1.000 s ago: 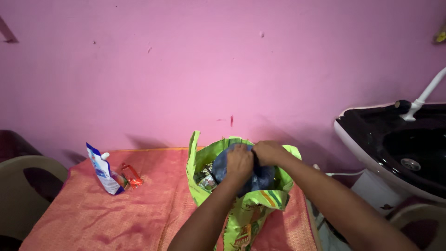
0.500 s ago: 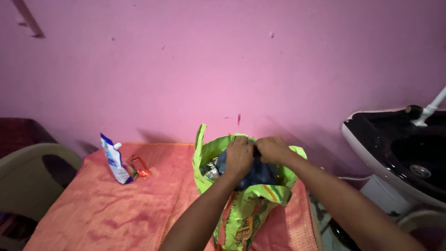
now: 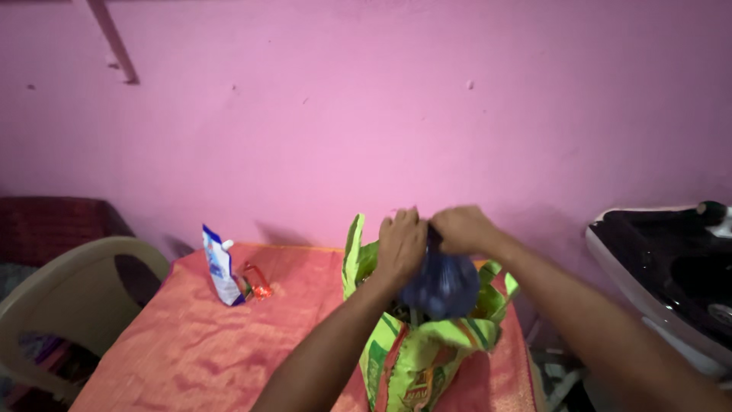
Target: The person unpacks a green reusable shopping bag on a table, removing items one by one and placing them on the table. Items include a blue pouch, a small orange bottle, a blue plastic bag, and various snack boxes and wrappers.
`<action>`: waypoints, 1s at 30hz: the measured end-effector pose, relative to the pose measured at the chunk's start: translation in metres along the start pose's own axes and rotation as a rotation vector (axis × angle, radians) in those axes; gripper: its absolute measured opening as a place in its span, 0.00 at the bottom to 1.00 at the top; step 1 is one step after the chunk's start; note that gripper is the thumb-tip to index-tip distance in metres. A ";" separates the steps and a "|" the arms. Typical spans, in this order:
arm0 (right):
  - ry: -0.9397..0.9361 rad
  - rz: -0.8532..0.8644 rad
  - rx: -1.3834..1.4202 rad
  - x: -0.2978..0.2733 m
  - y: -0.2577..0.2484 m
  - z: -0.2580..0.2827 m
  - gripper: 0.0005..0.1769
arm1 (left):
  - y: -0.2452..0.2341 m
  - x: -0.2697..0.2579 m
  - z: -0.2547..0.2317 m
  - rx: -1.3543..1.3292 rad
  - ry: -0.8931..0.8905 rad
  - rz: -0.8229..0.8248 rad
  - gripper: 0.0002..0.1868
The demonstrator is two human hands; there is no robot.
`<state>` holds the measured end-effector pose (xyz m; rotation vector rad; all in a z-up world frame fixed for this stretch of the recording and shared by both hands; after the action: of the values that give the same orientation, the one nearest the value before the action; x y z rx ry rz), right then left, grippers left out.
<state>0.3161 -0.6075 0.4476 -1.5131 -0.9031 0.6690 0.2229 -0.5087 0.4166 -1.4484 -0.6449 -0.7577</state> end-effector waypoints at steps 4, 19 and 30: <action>-0.005 -0.129 -0.015 0.011 -0.043 -0.001 0.14 | -0.023 0.030 0.011 0.016 -0.041 0.003 0.07; -0.262 -0.677 -0.021 0.067 -0.191 0.090 0.17 | -0.186 0.087 0.106 0.294 -0.084 -0.329 0.04; -0.527 -0.592 0.040 0.150 -0.171 0.267 0.16 | -0.254 -0.025 0.232 0.458 -0.199 -0.197 0.06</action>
<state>0.1463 -0.3353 0.5905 -0.9566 -1.6414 0.6411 0.0227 -0.2688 0.5634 -1.0528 -1.0524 -0.5703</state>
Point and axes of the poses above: each hand's wrist, its own x-axis towards the middle knuckle, its own y-axis out of the palm, z = x × y, the point moved 4 cm from there along x, towards the middle knuckle, and after that the axes turned 2 degrees about z, right-handed, at the moved point
